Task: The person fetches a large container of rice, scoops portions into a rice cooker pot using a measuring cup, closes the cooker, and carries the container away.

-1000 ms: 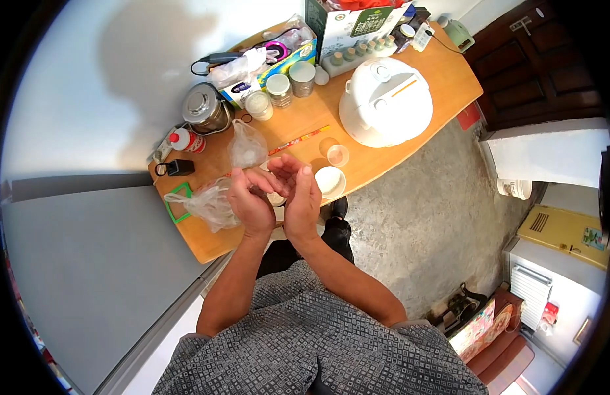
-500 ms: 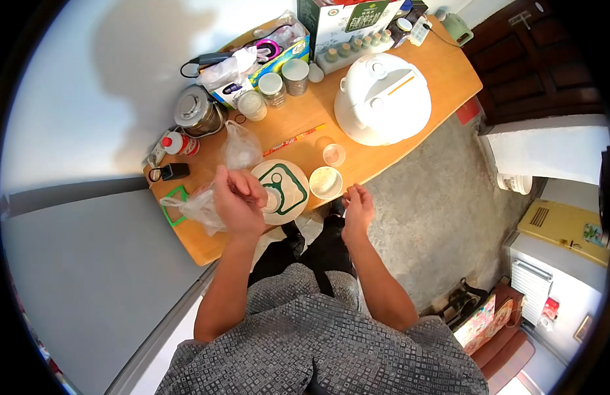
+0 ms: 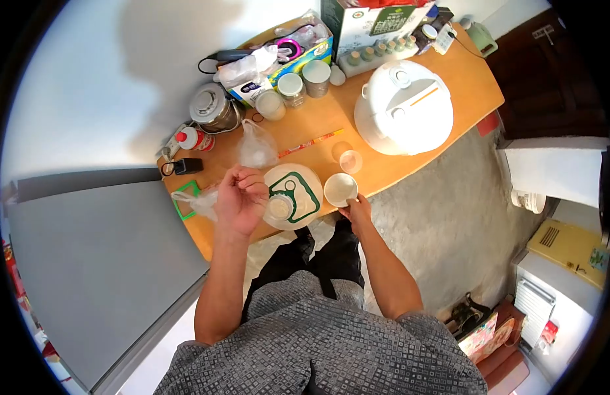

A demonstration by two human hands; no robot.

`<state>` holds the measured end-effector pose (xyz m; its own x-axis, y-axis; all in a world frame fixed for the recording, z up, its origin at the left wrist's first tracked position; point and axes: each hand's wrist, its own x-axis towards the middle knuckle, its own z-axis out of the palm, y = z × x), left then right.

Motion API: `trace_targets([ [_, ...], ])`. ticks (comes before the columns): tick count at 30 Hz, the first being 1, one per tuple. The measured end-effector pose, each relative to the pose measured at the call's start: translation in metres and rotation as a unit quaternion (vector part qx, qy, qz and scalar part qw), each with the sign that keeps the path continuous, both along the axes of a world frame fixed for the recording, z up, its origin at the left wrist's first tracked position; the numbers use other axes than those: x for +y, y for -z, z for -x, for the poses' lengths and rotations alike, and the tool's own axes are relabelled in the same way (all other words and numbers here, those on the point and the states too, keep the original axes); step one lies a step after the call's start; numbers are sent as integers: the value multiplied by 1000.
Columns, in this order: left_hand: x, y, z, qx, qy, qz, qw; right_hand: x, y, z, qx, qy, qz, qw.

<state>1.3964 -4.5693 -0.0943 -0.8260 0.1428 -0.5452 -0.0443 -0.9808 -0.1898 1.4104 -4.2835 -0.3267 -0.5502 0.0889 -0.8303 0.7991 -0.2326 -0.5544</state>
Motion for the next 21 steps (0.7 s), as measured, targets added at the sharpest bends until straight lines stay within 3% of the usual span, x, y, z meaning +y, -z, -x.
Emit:
trace_targets([
  [5,3,2,0,11,-37,-47,998,24,-43,-20,3,11,28,1000],
  [11,-5,0,-6,45,-117,-89,988,53,-149,-38,68,-6,67,995],
  [14,-7,-14,-8,65,-150,-70,984,48,-215,-34,133,-12,100,986],
  [16,-4,-14,-10,37,-117,67,990,35,-252,-32,172,-12,118,978],
  [21,19,-24,-12,49,-93,115,988,-23,-307,-22,256,-31,127,958],
])
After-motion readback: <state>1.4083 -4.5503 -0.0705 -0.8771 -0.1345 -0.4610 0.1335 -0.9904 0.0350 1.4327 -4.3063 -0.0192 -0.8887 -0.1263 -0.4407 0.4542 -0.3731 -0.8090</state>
